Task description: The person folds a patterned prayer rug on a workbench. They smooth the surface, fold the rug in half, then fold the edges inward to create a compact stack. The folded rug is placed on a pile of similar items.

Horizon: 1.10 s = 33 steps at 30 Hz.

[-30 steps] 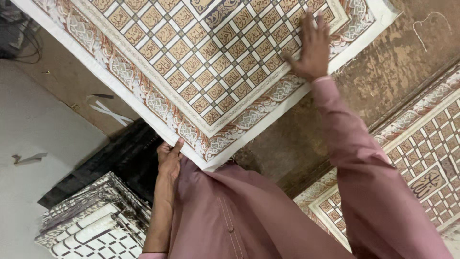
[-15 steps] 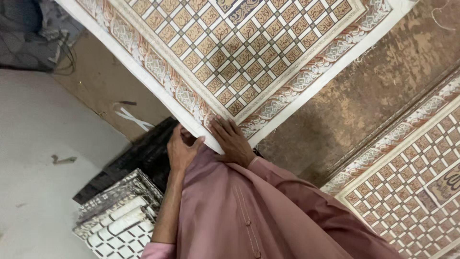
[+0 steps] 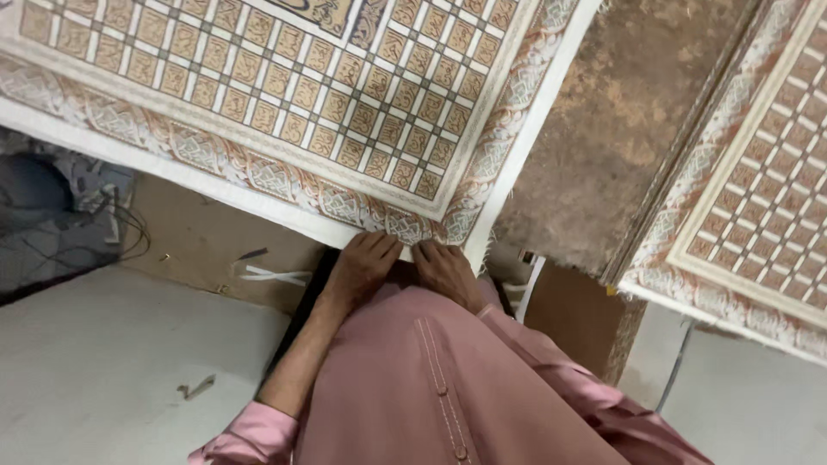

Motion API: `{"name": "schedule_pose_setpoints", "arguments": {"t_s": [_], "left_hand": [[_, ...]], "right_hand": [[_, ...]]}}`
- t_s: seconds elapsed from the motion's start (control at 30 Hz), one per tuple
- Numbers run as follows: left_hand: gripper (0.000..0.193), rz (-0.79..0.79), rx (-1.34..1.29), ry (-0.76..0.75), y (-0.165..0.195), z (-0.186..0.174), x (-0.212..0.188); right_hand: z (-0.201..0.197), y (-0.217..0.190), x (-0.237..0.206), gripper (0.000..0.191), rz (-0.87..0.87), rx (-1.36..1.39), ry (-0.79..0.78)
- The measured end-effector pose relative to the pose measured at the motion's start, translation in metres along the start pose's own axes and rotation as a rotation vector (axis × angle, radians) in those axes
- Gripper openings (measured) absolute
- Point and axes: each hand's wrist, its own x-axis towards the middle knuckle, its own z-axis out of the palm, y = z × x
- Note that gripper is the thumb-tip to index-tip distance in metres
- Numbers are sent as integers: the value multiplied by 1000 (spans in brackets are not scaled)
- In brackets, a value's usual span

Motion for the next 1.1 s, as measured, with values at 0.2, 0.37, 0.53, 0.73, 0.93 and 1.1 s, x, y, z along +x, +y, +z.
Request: {"name": "schedule_pose_setpoints", "arguments": {"t_s": [0.2,0.37,0.53,0.73,0.93,1.1], "left_hand": [[16,-33,87,26,3,9,16],[9,49,138,-7,-11,21,22],[15,147,47,-65,-20,17,24],[9,125,215,-27,-1,6,18],[5,81,300,-71,10,6,22],[21,135,42,-74,-5,8,29]], "right_hand": [[11,-42,21,14,298,-254,240],[6,-41,23,32,242,-75,508],[25,-33,14,22,248,-70,375],[43,-34,2,19,300,-98,291],[33,-42,-1,24,368,-181,248],[29,-43,1,23,388,-139,227]]}}
